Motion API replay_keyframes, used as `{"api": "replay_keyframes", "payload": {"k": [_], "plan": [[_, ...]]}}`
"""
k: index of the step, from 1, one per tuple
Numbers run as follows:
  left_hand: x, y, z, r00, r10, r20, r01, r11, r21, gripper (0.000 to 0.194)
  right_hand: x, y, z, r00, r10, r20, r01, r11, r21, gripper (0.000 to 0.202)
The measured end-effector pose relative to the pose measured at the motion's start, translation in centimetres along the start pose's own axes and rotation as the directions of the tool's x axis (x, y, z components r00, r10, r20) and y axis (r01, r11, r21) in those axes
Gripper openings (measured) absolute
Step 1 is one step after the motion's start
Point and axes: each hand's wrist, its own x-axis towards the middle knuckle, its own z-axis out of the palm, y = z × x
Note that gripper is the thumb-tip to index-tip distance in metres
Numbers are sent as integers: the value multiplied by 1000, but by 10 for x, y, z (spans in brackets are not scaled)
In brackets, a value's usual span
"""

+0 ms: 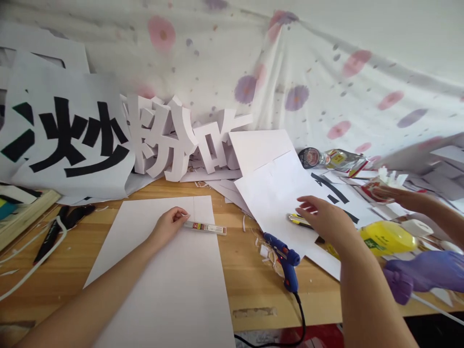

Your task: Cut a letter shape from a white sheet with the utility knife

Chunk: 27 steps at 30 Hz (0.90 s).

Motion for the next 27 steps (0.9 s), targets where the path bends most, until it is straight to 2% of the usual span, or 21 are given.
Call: {"api": "replay_keyframes", "payload": {"k": [1,3,7,9,12,14,16,18,19,21,23,25,27], "plan": [[0,0,0,1000,-2,3,2,1000,-5,17,13,18,6,993,49,107,-35,991,-128,34],[0,0,0,1000,-8,10,8,1000,-15,18,29,41,25,983,80,164,-45,978,-204,37],[-2,-2,1,1000,-11,4,11,1000,-23,19,29,51,55,991,70,118,-37,965,-260,34],[-2,-3,1,1000,-8,-5,8,1000,-27,19,24,48,55,995,47,92,-22,966,-259,26],[-3,-3,2,1000,-6,-22,5,999,-36,20,18,37,39,999,31,44,-19,968,-249,22],[-2,-3,2,1000,-6,-29,5,999,-42,21,11,21,22,999,26,-38,-33,975,-219,30],[-2,-4,2,999,-8,-32,7,999,-45,22,-1,-5,5,967,-19,-253,3,998,-66,37],[-3,-4,3,999,-11,-35,9,999,-46,23,-19,-40,-5,912,-98,-400,160,979,127,46],[-3,-5,3,999,-12,-36,10,999,-47,24,-28,-59,-4,897,-127,-423,240,944,226,50],[-4,-4,3,999,-10,-35,9,999,-45,24,-43,-97,8,927,-176,-330,320,829,458,50],[-6,-3,2,999,2,-41,-3,999,-33,24,-52,-131,34,952,-240,-193,307,706,638,45],[-8,1,1,997,33,-76,-33,999,-4,23,-54,-156,67,939,-340,-54,254,580,774,39],[-10,5,1,982,98,-163,-92,995,43,23,-52,-173,98,913,-401,75,134,469,873,36]]}}
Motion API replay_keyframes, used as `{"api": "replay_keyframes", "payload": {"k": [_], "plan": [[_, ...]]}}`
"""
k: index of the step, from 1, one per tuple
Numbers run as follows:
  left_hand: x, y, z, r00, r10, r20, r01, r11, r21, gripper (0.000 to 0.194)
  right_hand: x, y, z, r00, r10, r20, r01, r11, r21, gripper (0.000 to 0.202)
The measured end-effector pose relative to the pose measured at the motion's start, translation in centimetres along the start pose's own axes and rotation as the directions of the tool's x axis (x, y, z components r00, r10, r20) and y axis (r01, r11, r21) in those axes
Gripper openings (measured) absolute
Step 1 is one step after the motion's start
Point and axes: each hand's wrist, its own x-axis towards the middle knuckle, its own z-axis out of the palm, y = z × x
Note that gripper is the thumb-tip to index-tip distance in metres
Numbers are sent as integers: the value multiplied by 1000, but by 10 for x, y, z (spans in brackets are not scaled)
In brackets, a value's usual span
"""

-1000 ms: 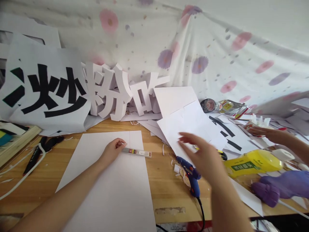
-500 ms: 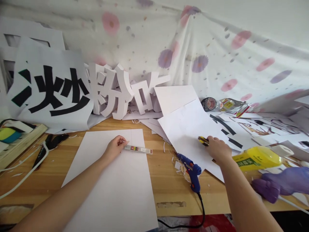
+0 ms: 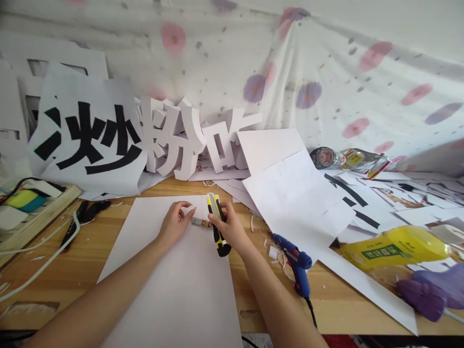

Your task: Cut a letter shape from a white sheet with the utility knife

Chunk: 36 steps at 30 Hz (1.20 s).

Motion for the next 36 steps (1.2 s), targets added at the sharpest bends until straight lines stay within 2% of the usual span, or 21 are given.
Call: {"api": "replay_keyframes", "payload": {"k": [2,4,6,8,11,13,16,20,23,26,29,32,36], "plan": [[-1,5,1,997,55,-52,-56,998,-17,24,9,16,18,993,92,75,-102,985,142,40],[-3,9,3,998,58,10,-56,985,-162,27,13,25,27,985,118,127,-145,964,225,41],[-5,14,6,990,13,142,41,928,-371,32,12,28,30,977,100,188,-153,943,296,42],[-7,19,8,975,-47,219,155,845,-511,38,8,26,30,961,61,268,-167,904,393,46],[-7,26,7,969,-134,206,234,755,-613,38,3,22,27,925,-4,380,-220,808,546,57],[-6,30,5,968,-181,171,249,702,-667,37,1,21,27,913,8,408,-273,754,597,54],[-6,32,5,960,-236,153,272,638,-720,38,0,22,31,903,118,412,-364,719,592,36],[-5,31,4,958,-268,103,248,591,-768,37,-2,26,40,852,195,487,-455,735,503,37],[-2,34,0,960,-272,64,209,548,-810,33,-3,27,43,863,170,476,-401,802,442,38],[-2,38,-2,955,-216,203,284,467,-838,36,-3,25,47,892,129,433,-325,849,416,39],[-4,39,1,922,-227,314,381,379,-843,39,-4,19,53,899,121,421,-309,856,415,40],[-4,36,7,924,-263,277,359,346,-867,36,-6,12,60,898,125,421,-314,853,417,39],[-2,36,10,952,-249,178,263,368,-892,34,-9,7,68,897,64,437,-282,844,456,37]]}}
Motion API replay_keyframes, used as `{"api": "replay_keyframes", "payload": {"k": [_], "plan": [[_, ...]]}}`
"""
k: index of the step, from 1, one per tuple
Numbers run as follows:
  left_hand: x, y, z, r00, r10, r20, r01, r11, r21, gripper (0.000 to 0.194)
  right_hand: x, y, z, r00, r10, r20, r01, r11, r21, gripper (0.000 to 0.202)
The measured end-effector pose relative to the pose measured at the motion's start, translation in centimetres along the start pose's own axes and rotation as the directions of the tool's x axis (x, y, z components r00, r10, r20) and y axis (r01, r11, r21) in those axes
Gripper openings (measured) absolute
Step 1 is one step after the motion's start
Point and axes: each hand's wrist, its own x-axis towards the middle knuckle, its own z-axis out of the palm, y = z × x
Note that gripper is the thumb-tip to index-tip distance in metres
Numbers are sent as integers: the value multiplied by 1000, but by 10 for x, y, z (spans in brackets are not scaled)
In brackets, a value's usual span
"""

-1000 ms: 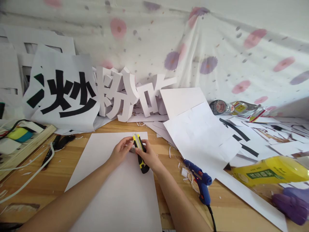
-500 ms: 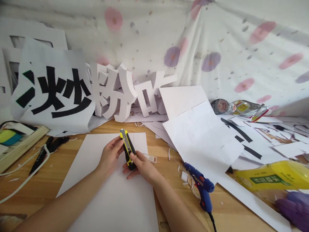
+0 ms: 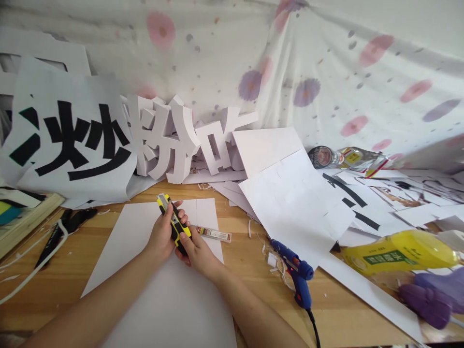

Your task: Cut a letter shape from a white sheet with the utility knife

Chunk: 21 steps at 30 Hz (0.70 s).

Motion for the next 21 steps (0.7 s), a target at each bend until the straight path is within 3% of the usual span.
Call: {"api": "replay_keyframes", "payload": {"k": [7,15,21], "plan": [[0,3,5,999,26,-23,-26,1000,8,34,4,8,3,999,2,-39,-4,999,-54,41],[-4,1,14,967,184,-176,-175,982,66,41,5,12,16,985,-65,-159,75,995,59,47],[-3,3,11,967,188,-174,-180,982,60,36,4,5,10,998,-37,-57,42,996,81,38]]}}
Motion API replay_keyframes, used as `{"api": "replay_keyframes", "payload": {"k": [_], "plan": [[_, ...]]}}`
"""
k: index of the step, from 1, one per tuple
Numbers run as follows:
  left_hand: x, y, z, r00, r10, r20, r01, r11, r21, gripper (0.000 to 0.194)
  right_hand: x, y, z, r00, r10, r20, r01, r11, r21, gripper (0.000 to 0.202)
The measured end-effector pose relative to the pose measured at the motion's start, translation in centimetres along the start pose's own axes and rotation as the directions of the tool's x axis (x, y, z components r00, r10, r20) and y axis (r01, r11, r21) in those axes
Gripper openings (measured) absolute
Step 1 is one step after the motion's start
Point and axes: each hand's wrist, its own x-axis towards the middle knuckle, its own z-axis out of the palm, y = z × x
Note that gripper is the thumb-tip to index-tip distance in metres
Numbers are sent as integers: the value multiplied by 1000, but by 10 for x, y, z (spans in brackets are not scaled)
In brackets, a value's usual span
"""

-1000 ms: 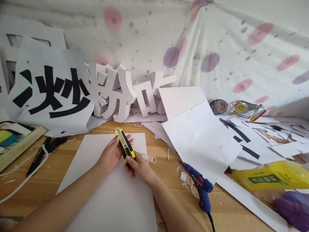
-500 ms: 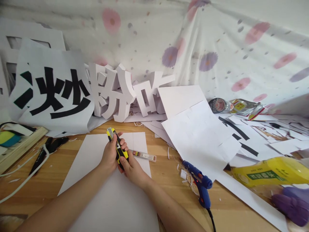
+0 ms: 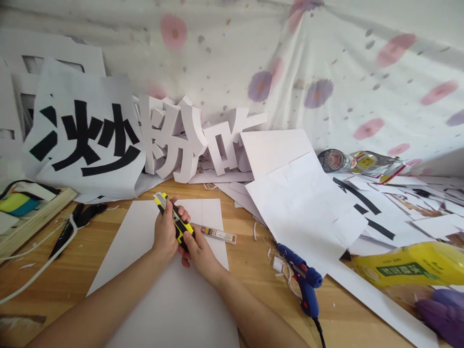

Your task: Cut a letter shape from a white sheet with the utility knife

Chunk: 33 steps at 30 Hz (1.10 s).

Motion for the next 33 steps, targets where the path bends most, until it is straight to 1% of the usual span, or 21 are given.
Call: {"api": "replay_keyframes", "payload": {"k": [3,5,8,13,17,19,21,24,27,29,30,33], "plan": [[4,0,-1,998,-61,35,61,998,-13,35,0,-7,-6,995,37,98,-34,999,-28,35],[5,0,0,995,-81,62,82,996,-19,32,0,-10,-8,992,30,126,-26,999,-35,35],[5,1,1,991,-103,89,104,994,-16,30,-1,-10,-7,991,19,131,-16,1000,-22,34],[4,4,-1,983,-137,121,144,989,-47,34,-2,-6,-5,993,33,113,-38,998,42,33],[4,7,0,978,-156,139,165,985,-51,32,-4,-7,-5,992,44,122,-51,997,55,31],[2,7,1,981,-134,139,140,990,-33,31,-4,-6,-3,993,35,114,-42,997,60,32],[0,8,2,988,-78,132,78,997,2,30,-3,-3,0,996,0,90,-6,998,65,38],[-5,7,3,995,35,92,-39,998,47,27,-1,5,7,997,-80,17,79,996,48,50],[-8,6,4,992,118,36,-120,991,53,24,-1,10,11,992,-109,-58,110,994,10,53],[-8,5,3,992,125,-2,-125,991,50,23,-1,9,11,994,-94,-59,95,996,3,53],[-7,4,3,994,110,-16,-110,993,44,23,-1,7,9,996,-79,-40,79,997,6,53],[-4,5,3,999,31,-9,-31,1000,0,21,-2,0,1,997,-24,76,23,1000,18,49]]}}
